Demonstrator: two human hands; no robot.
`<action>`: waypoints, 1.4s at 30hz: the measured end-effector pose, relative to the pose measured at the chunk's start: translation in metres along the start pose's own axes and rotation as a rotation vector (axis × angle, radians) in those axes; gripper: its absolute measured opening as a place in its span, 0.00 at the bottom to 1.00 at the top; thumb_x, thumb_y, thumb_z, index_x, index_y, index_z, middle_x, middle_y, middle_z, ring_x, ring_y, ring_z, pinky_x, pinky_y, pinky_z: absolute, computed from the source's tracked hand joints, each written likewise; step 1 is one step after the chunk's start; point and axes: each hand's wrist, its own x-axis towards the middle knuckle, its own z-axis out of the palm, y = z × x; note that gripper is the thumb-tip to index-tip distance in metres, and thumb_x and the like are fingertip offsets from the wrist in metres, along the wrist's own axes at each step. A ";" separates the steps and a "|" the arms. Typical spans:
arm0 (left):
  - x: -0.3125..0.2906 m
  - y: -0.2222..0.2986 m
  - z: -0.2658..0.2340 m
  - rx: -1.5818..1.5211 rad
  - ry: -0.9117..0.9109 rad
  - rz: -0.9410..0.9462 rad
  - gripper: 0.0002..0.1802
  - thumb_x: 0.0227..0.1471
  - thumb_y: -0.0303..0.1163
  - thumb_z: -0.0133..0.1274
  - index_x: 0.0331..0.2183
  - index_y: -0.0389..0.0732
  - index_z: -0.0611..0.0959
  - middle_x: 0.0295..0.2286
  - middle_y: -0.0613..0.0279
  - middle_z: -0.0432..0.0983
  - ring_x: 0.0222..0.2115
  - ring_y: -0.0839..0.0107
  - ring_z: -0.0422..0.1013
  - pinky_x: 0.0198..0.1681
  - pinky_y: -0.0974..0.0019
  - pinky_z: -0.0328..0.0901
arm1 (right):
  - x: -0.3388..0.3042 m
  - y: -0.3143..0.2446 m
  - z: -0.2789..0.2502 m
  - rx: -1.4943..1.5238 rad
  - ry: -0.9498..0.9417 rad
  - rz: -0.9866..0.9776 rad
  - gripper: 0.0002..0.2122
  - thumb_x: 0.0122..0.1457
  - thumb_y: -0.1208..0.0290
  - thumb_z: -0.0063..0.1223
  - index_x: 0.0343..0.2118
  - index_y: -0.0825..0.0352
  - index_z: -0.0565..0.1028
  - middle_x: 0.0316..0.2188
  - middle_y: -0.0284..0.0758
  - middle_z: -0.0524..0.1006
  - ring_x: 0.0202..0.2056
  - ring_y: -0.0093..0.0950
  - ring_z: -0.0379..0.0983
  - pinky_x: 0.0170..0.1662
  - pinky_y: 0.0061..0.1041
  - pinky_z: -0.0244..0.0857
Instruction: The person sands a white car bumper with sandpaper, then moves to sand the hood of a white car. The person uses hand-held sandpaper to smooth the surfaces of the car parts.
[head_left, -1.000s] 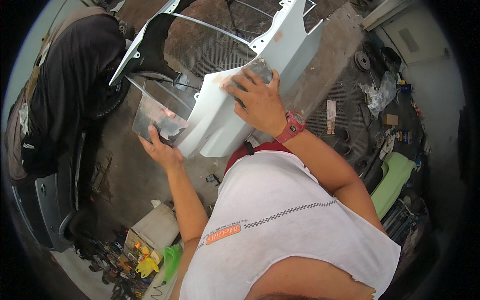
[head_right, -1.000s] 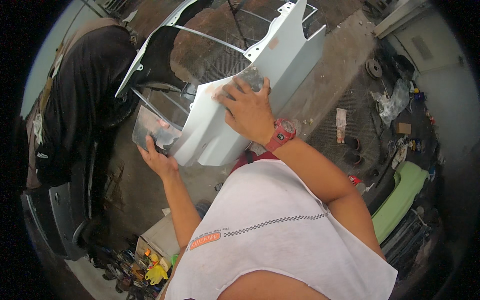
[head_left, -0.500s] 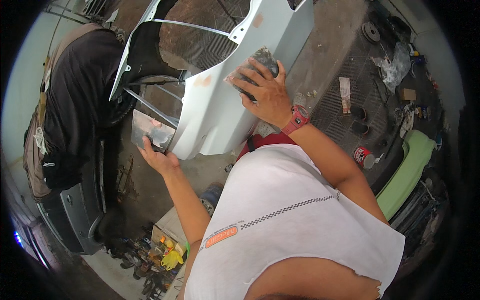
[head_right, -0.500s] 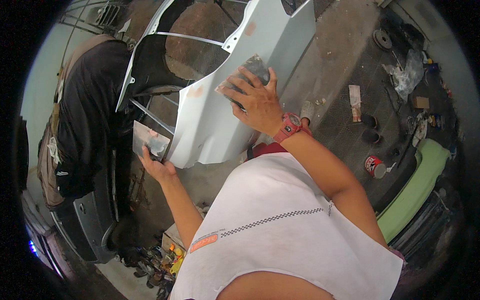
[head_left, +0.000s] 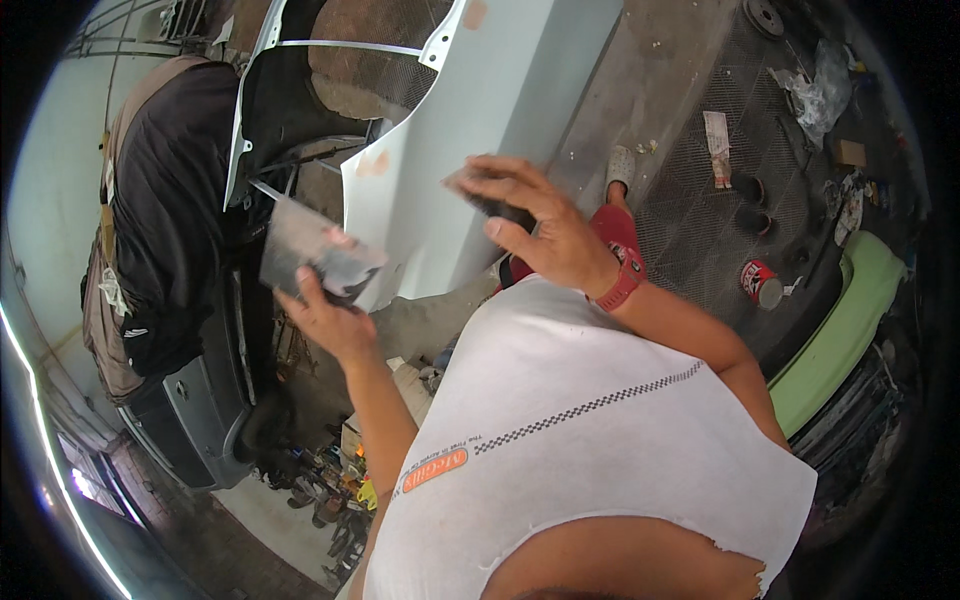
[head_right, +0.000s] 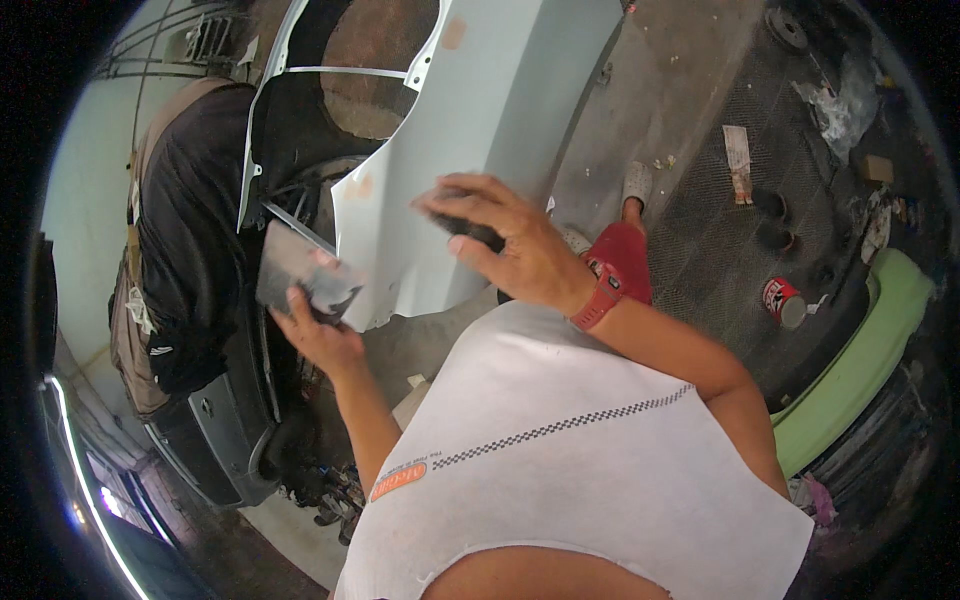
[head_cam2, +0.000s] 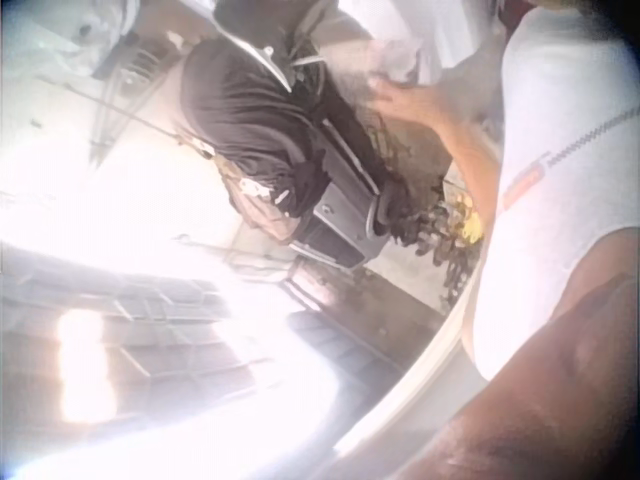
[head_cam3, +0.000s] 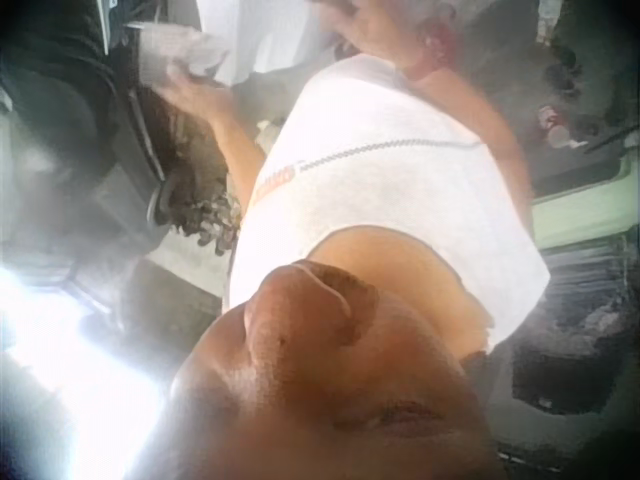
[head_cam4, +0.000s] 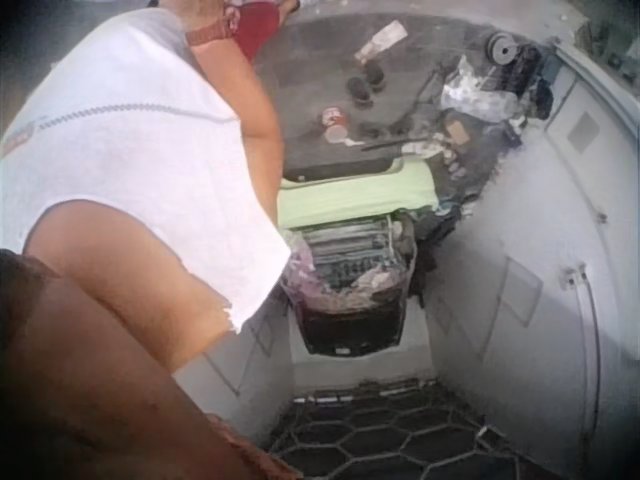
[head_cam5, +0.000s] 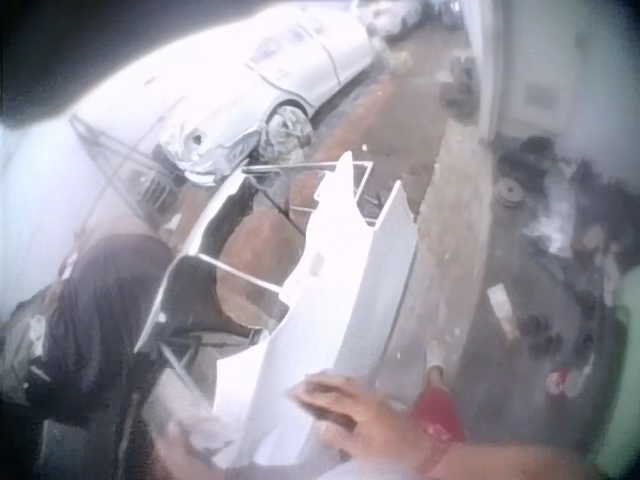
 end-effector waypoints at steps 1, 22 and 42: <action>-0.007 -0.002 0.016 -0.028 -0.079 -0.005 0.22 0.70 0.29 0.45 0.62 0.37 0.68 0.56 0.52 0.74 0.56 0.58 0.73 0.57 0.53 0.72 | -0.003 -0.008 0.004 0.063 -0.057 -0.021 0.22 0.60 0.70 0.60 0.59 0.56 0.79 0.63 0.34 0.72 0.67 0.37 0.63 0.70 0.45 0.54; -0.012 -0.012 0.081 0.145 -0.096 0.170 0.22 0.67 0.28 0.53 0.59 0.35 0.71 0.51 0.54 0.76 0.48 0.66 0.76 0.53 0.60 0.72 | -0.011 0.000 -0.015 -0.773 -0.153 -0.175 0.21 0.59 0.63 0.59 0.57 0.43 0.79 0.58 0.27 0.73 0.66 0.31 0.64 0.64 0.69 0.46; 0.079 -0.067 -0.137 -0.318 0.394 -0.308 0.14 0.64 0.31 0.53 0.46 0.32 0.81 0.35 0.54 0.83 0.31 0.69 0.80 0.32 0.72 0.78 | -0.060 0.110 -0.122 1.310 0.437 0.649 0.29 0.69 0.46 0.50 0.65 0.61 0.69 0.61 0.38 0.74 0.62 0.39 0.72 0.56 0.59 0.69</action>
